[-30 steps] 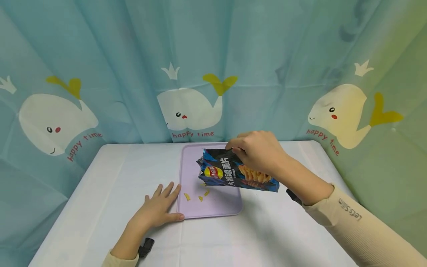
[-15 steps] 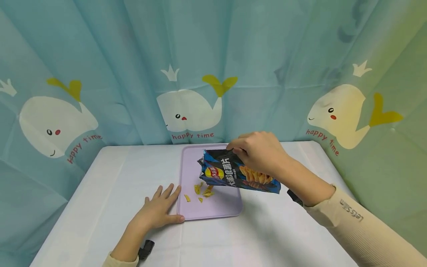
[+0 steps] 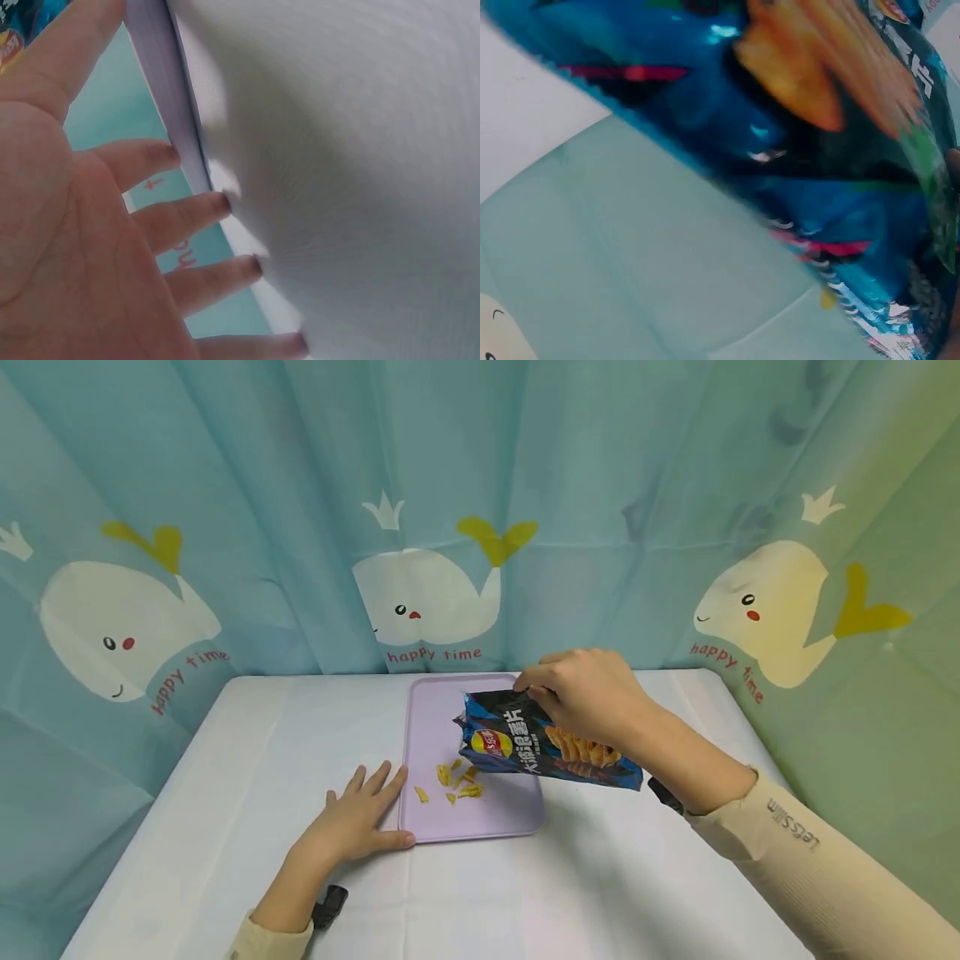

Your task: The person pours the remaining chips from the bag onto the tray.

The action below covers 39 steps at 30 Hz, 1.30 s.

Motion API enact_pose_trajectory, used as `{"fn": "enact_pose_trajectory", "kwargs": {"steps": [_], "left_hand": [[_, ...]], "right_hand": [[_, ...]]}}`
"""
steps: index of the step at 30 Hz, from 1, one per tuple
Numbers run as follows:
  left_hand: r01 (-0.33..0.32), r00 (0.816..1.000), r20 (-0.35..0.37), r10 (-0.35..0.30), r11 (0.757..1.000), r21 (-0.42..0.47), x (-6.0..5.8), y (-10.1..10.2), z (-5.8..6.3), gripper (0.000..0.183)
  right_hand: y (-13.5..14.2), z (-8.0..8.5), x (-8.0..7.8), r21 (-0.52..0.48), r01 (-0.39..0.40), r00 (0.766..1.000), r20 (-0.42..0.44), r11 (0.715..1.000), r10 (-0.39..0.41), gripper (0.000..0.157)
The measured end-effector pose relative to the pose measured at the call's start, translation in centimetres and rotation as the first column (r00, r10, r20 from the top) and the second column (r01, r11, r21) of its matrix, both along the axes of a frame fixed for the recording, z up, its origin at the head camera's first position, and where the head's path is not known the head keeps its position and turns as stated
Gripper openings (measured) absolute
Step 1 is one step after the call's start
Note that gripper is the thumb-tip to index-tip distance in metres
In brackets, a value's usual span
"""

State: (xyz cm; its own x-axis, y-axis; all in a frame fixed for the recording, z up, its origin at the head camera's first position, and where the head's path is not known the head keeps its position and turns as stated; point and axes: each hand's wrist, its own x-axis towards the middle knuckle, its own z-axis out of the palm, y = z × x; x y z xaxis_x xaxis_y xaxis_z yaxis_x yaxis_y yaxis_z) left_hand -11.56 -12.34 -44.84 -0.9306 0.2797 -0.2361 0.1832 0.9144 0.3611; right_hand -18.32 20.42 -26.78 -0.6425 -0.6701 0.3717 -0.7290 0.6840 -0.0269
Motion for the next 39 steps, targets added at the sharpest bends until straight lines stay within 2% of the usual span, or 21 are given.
{"fn": "enact_pose_trajectory", "kwargs": {"steps": [6,23,39], "left_hand": [[0.009,1.0,-0.005,-0.009,1.0,0.001,-0.3,-0.03,0.39,0.101],[0.019,1.0,0.01,-0.019,1.0,-0.001,-0.14,-0.16,0.33,0.102],[0.018,1.0,0.017,-0.018,1.0,0.003,-0.07,-0.22,0.38,0.102]], "right_hand": [[-0.07,0.2,-0.17,-0.005,-0.009,1.0,-0.009,1.0,0.009,0.019],[0.02,0.36,0.0,0.009,0.001,1.0,-0.004,1.0,-0.001,0.019],[0.09,0.59,-0.01,0.01,-0.021,0.999,-0.044,1.0,0.022,0.019]]}}
